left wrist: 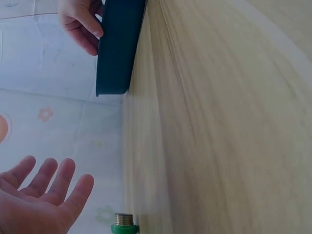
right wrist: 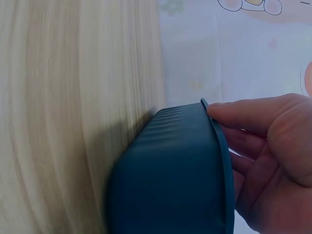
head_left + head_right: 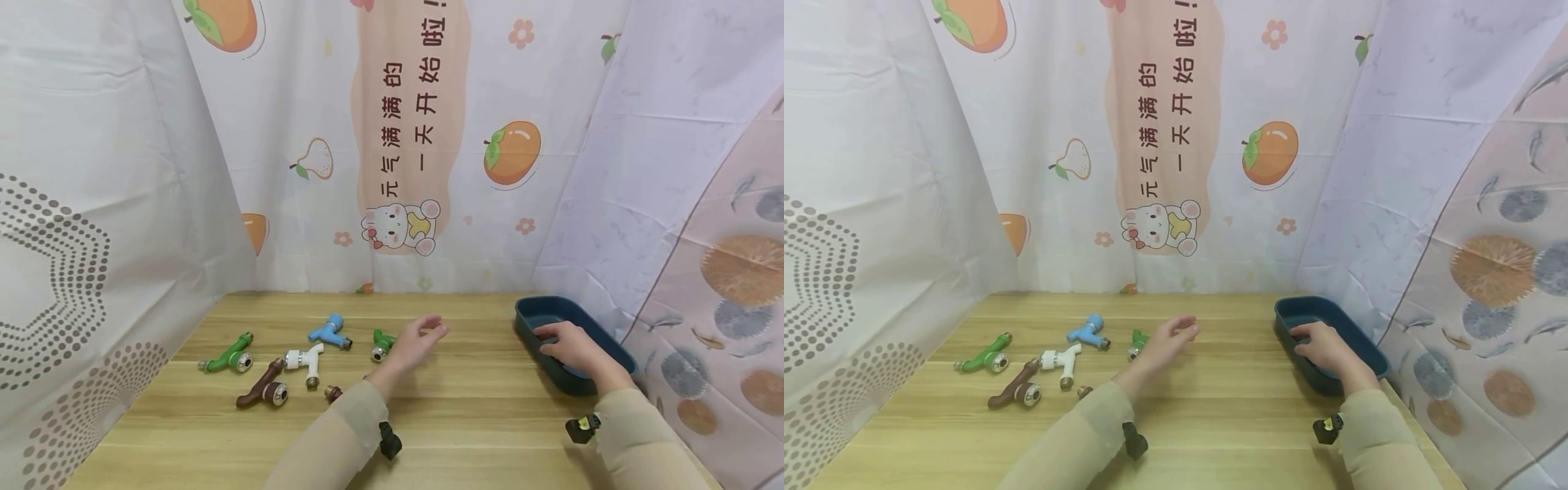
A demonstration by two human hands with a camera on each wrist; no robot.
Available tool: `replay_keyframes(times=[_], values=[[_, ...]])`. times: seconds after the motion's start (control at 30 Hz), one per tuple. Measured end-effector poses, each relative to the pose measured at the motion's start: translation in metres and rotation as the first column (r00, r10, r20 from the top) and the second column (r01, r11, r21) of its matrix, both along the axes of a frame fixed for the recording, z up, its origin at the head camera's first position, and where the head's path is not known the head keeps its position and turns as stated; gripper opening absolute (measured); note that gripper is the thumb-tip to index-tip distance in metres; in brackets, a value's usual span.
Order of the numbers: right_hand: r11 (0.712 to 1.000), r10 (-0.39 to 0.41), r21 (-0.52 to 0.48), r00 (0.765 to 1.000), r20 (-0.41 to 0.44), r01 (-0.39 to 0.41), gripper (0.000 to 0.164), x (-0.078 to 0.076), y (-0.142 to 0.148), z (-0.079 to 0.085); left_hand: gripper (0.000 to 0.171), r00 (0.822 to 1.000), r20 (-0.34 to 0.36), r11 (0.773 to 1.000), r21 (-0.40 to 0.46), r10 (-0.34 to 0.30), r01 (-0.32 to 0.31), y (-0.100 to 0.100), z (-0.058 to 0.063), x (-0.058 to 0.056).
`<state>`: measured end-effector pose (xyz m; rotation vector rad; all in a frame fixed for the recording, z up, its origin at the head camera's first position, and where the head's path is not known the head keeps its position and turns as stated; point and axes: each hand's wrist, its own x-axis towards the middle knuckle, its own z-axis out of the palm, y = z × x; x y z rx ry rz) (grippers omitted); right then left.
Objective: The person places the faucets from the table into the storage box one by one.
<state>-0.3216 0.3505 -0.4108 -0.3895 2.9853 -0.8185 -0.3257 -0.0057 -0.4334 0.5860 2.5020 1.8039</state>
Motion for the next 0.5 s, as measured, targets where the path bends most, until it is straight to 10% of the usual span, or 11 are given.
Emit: replay_keyframes(times=[0.5], values=[[0.998,0.011,-0.058,0.999,0.048,-0.008,0.044,0.001,-0.017,0.002,0.057,1.0,-0.006,1.0,0.0,-0.013,0.013,-0.017,0.006,-0.003]])
